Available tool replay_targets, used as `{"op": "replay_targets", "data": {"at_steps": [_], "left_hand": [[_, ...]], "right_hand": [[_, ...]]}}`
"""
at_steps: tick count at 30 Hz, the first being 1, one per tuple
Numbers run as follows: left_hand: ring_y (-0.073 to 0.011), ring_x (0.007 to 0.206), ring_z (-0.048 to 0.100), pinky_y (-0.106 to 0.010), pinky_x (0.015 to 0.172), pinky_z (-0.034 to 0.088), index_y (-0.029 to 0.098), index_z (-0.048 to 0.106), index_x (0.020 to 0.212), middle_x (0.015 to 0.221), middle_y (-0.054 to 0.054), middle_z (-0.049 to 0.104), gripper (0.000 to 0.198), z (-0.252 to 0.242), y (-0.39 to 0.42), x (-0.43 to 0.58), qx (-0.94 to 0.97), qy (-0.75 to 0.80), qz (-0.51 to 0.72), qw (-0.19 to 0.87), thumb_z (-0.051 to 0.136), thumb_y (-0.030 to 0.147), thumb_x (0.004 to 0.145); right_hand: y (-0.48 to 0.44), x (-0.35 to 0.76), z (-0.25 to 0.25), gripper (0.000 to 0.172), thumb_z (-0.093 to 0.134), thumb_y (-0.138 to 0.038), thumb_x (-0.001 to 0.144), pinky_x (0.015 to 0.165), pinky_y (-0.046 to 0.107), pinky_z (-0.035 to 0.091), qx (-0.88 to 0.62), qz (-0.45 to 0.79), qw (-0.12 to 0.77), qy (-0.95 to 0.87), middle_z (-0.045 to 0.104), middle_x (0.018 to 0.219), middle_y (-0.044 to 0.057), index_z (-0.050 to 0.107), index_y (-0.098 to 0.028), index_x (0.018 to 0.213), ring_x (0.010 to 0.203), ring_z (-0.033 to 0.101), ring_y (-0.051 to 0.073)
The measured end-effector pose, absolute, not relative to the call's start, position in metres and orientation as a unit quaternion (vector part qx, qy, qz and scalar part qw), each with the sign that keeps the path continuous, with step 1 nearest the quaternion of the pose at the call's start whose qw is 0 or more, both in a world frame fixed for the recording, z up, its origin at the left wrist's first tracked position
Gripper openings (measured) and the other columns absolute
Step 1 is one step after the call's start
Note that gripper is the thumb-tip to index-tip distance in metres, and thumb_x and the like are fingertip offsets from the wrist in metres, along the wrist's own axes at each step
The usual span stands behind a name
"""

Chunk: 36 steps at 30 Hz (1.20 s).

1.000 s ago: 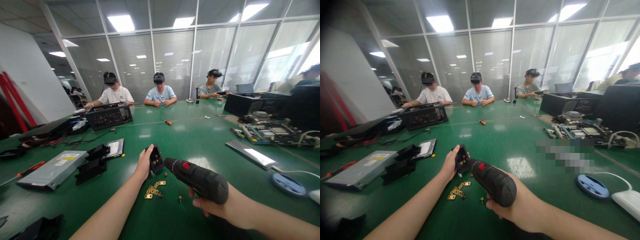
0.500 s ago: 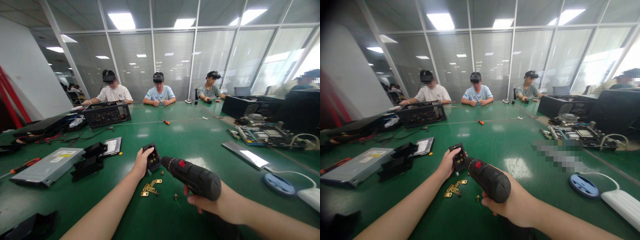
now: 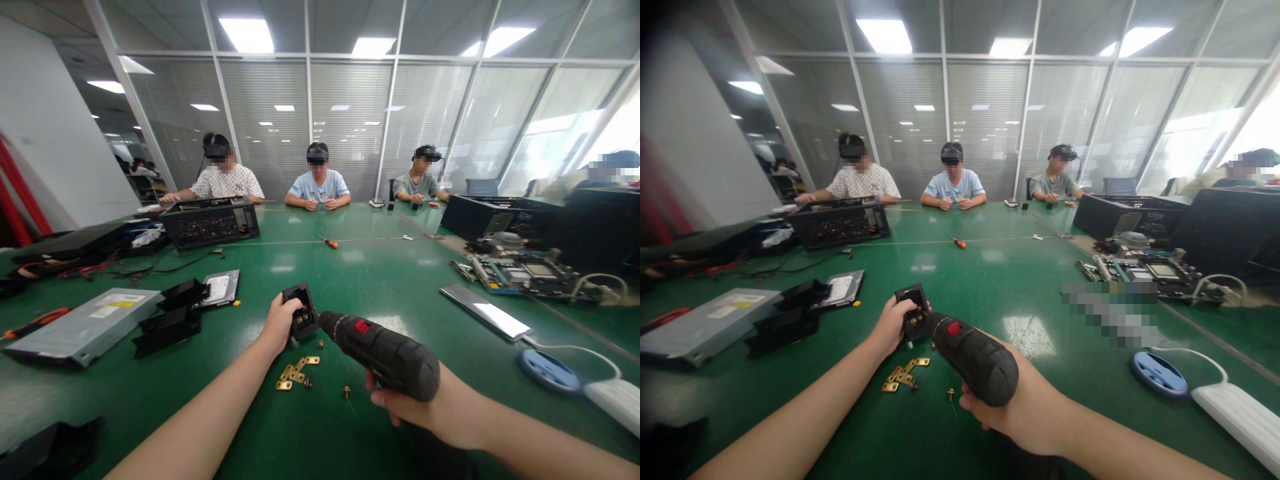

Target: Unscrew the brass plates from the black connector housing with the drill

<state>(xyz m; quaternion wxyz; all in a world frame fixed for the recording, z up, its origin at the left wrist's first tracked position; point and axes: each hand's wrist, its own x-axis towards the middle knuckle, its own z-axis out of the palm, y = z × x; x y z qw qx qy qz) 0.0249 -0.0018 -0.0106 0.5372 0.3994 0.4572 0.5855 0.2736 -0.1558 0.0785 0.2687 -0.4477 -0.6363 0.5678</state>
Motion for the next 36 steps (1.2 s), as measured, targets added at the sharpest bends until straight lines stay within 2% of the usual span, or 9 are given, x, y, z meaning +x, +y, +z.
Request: {"op": "replay_targets", "data": {"at_steps": [6, 9, 15, 18, 22, 29, 32, 36], "left_hand": [[-0.0278, 0.077, 0.074, -0.044, 0.077, 0.059, 0.017, 0.065, 0.091, 0.079, -0.006, 0.074, 0.034, -0.0126, -0.0003, 0.0236, 0.392, 0.464, 0.586, 0.537, 0.068, 0.024, 0.057], [-0.028, 0.078, 0.074, -0.044, 0.078, 0.06, 0.016, 0.065, 0.091, 0.079, -0.006, 0.075, 0.035, -0.0133, 0.0001, 0.0225, 0.399, 0.466, 0.581, 0.535, 0.069, 0.024, 0.057], [-0.0277, 0.077, 0.074, -0.044, 0.078, 0.06, 0.016, 0.066, 0.092, 0.079, -0.006, 0.075, 0.035, -0.0109, -0.001, 0.0242, 0.413, 0.469, 0.574, 0.53, 0.069, 0.023, 0.058], [-0.0276, 0.077, 0.074, -0.044, 0.078, 0.06, 0.016, 0.065, 0.09, 0.078, -0.006, 0.075, 0.033, -0.0107, -0.0005, 0.0244, 0.415, 0.467, 0.576, 0.528, 0.07, 0.023, 0.058], [-0.0274, 0.077, 0.074, -0.044, 0.079, 0.06, 0.016, 0.065, 0.09, 0.079, -0.005, 0.074, 0.034, -0.0133, 0.0016, 0.0224, 0.414, 0.464, 0.577, 0.53, 0.072, 0.024, 0.058], [-0.0276, 0.076, 0.073, -0.047, 0.08, 0.059, 0.016, 0.065, 0.093, 0.079, -0.004, 0.073, 0.038, -0.0163, 0.0046, 0.0213, 0.413, 0.465, 0.577, 0.53, 0.076, 0.027, 0.059], [-0.0274, 0.076, 0.073, -0.047, 0.079, 0.059, 0.016, 0.066, 0.094, 0.079, -0.004, 0.073, 0.039, -0.0172, 0.0054, 0.0217, 0.41, 0.467, 0.579, 0.527, 0.077, 0.028, 0.058], [-0.0276, 0.077, 0.073, -0.046, 0.079, 0.059, 0.016, 0.067, 0.093, 0.079, -0.004, 0.073, 0.039, -0.0176, 0.0057, 0.0217, 0.411, 0.471, 0.58, 0.523, 0.078, 0.029, 0.058]], "right_hand": [[-0.1547, 0.2715, 0.0818, 0.043, 0.073, -0.026, 0.074, 0.053, 0.024, 0.049, -0.446, 0.559, 0.271, -0.644, 0.06, 0.072, -0.006, 0.052, -0.02, 0.111, 0.055, 0.058, 0.011], [-0.1547, 0.2719, 0.0819, 0.042, 0.073, -0.024, 0.075, 0.052, 0.024, 0.049, -0.429, 0.56, 0.278, -0.652, 0.061, 0.078, -0.004, 0.053, -0.02, 0.112, 0.055, 0.057, 0.01], [-0.158, 0.2753, 0.0742, 0.031, 0.073, -0.022, 0.078, 0.054, 0.024, 0.053, -0.423, 0.492, 0.309, -0.695, 0.069, 0.089, 0.002, 0.057, -0.021, 0.103, 0.061, 0.062, 0.012], [-0.1586, 0.2749, 0.0757, 0.034, 0.073, -0.024, 0.078, 0.053, 0.025, 0.051, -0.428, 0.506, 0.3, -0.686, 0.068, 0.086, 0.001, 0.056, -0.021, 0.108, 0.06, 0.061, 0.012], [-0.1569, 0.2726, 0.0795, 0.046, 0.071, -0.024, 0.077, 0.051, 0.024, 0.048, -0.433, 0.55, 0.276, -0.658, 0.062, 0.074, -0.004, 0.052, -0.019, 0.118, 0.054, 0.057, 0.011], [-0.1541, 0.2714, 0.0785, 0.026, 0.07, -0.023, 0.075, 0.051, 0.023, 0.046, -0.406, 0.546, 0.296, -0.67, 0.062, 0.078, -0.002, 0.053, -0.02, 0.095, 0.055, 0.056, 0.009], [-0.1552, 0.272, 0.0808, 0.03, 0.07, -0.025, 0.076, 0.051, 0.023, 0.046, -0.421, 0.552, 0.281, -0.663, 0.06, 0.072, -0.004, 0.053, -0.02, 0.1, 0.054, 0.055, 0.01], [-0.157, 0.2732, 0.083, 0.037, 0.072, -0.028, 0.075, 0.052, 0.024, 0.049, -0.426, 0.568, 0.272, -0.65, 0.062, 0.079, -0.002, 0.052, -0.019, 0.105, 0.055, 0.057, 0.01]]}}
